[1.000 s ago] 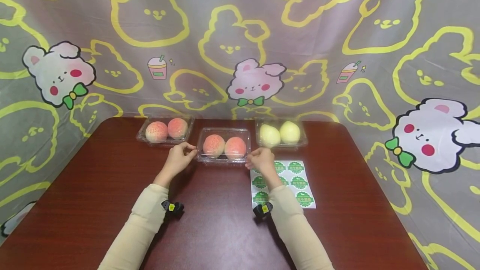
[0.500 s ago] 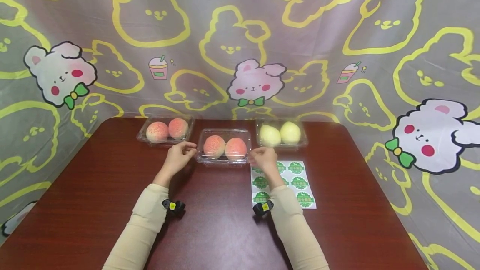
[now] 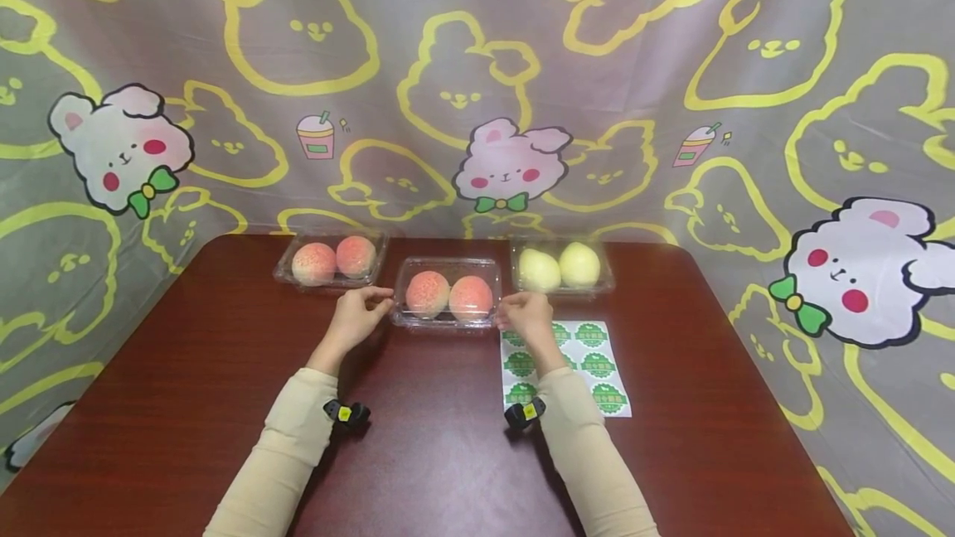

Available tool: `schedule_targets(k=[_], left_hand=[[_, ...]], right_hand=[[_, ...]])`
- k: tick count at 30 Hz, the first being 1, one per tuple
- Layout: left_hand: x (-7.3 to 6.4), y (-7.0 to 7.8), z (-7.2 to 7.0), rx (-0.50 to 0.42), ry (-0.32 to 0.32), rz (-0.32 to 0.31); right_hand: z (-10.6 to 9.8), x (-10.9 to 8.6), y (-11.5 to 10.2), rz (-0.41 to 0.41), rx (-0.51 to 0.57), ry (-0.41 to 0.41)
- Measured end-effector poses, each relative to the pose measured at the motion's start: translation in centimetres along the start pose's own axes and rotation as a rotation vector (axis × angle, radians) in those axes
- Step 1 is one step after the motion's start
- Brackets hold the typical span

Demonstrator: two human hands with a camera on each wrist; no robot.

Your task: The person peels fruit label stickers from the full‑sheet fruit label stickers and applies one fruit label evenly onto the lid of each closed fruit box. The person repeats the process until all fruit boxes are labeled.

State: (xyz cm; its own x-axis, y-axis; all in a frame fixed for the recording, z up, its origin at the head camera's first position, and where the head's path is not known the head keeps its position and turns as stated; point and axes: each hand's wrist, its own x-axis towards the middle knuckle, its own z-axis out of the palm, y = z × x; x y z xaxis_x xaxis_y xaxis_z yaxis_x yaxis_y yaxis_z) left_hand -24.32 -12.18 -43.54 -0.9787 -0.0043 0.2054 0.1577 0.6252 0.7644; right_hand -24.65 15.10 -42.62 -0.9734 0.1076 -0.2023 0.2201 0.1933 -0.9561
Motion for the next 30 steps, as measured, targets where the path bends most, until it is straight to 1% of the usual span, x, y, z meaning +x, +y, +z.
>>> schedule_targets(k=[8, 14, 18, 22, 26, 30], left_hand=[[-0.3, 0.0, -0.3, 0.011, -0.036, -0.015], [-0.3, 0.0, -0.6, 0.004, -0.08, -0.03], [-0.4, 0.1, -0.8, 0.012, -0.095, -0.023], [-0.6, 0.2, -1.0, -0.004, -0.113, -0.012], [-0.7, 0.3, -1.4, -0.019, -0.153, -0.016], [-0.9, 0.4, -1.9, -0.013, -0.208, -0.018]], right_hand=[[-0.1, -0.3, 0.3, -0.007, -0.003, -0.025], [-0.4, -0.7, 0.2, -0.007, -0.042, -0.04], [-0.6, -1.0, 0.1, -0.019, -0.078, -0.069], [-0.9, -1.3, 0.1, -0.014, -0.108, -0.099], [-1.1, -1.5, 0.0, -0.014, -0.13, -0.134], [-1.3, -1.7, 0.1, -0.016, -0.136, -0.161]])
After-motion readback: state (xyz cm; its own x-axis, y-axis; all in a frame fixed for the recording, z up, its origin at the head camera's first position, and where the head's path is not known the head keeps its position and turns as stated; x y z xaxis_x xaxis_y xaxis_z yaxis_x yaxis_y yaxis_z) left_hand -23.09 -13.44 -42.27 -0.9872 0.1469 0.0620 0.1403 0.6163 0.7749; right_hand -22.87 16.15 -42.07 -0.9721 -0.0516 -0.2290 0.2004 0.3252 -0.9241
